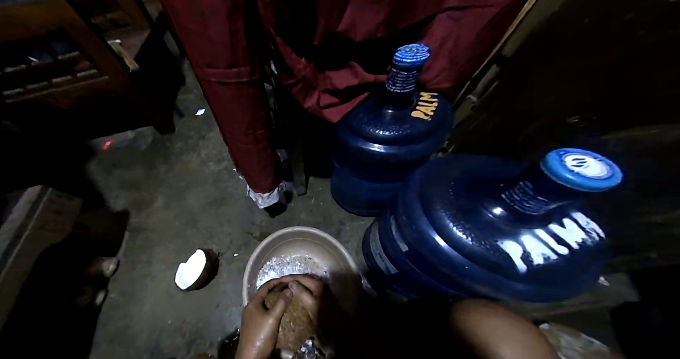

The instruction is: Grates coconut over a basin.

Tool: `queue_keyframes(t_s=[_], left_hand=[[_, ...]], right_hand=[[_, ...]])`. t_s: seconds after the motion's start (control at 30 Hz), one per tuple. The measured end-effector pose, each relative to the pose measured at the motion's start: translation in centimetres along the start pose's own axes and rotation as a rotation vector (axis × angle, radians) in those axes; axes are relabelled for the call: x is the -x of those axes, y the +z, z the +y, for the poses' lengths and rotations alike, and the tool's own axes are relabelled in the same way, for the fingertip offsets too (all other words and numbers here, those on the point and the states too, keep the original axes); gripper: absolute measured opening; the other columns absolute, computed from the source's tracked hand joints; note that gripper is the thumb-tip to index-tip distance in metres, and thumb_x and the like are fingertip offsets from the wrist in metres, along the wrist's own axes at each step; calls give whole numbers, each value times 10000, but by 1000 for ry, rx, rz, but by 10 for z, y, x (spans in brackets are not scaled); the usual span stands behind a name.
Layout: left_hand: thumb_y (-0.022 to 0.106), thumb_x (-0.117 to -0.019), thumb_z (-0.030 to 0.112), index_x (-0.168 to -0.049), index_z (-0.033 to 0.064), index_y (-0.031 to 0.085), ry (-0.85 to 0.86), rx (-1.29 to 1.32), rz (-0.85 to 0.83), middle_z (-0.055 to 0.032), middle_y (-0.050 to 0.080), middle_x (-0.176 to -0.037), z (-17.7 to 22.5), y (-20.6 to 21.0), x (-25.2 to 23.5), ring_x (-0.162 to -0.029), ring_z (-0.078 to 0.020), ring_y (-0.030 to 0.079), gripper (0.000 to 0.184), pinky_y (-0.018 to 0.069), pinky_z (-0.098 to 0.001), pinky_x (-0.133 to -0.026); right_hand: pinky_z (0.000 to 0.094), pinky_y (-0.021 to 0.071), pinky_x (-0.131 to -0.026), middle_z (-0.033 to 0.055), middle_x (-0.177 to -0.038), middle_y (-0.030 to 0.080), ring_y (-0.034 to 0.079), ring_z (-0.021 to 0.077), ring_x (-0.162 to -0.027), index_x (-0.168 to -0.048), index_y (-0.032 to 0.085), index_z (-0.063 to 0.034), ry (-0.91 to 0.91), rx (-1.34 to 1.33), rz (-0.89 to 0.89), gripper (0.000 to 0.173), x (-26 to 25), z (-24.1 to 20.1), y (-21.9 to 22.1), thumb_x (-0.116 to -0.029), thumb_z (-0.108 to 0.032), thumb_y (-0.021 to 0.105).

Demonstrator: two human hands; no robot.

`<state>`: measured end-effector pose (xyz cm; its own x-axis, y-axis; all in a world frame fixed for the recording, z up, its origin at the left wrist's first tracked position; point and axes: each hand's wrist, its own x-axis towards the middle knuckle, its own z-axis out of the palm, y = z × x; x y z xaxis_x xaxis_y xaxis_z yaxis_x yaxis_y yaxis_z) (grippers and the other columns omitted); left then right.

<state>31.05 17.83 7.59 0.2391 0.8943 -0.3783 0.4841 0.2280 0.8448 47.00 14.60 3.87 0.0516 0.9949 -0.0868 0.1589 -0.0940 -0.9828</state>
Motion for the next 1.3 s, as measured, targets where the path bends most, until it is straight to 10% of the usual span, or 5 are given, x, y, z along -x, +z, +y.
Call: queue_keyframes(t_s=[0.27,0.53,0.87,1.07,1.3], left_hand=[[455,-1061,531,-1164,23,698,-279,-20,-190,-165,696,-1142,11,4,-68,-1083,-260,662,572,525,-493,-964],[687,-904,430,-1221,90,705,62,0,113,-40,727,-1138,-10,2,7,-1054,-127,683,466,564,-382,-940],[170,-1040,687,-1306,76,610,-338,125,-327,-154,683,-1156,34,-14,-61,-1052,-263,665,799,551,-489,-908],[586,-993,479,-1308,115,669,11,-33,-55,-57,704,-1219,29,-5,14,-1134,-151,660,489,527,-419,-1013],[510,-1048,491,-1161,66,726,-196,-110,-115,-141,709,-1144,-6,14,-57,-1106,-258,658,489,500,-513,-994]], right_hand=[[538,511,-921,202,-1257,639,620,316,-1147,-1277,636,-35,648,-195,-93,693,-52,-9,-20,-1052,-633,365],[342,502,-1048,118,-1199,710,635,179,-1176,-1198,754,-62,-106,-81,87,303,10,5,12,-1027,-233,572],[635,510,-933,226,-1405,571,593,406,-1228,-1418,573,-120,747,-246,-157,909,-62,-11,-37,-945,-833,264],[394,469,-1115,164,-1302,685,637,212,-1242,-1322,666,-3,72,68,-30,411,17,-40,-18,-1058,-274,507],[420,499,-1042,177,-1228,697,655,230,-1157,-1233,696,8,392,-94,-67,393,-37,12,-19,-1082,-303,511]])
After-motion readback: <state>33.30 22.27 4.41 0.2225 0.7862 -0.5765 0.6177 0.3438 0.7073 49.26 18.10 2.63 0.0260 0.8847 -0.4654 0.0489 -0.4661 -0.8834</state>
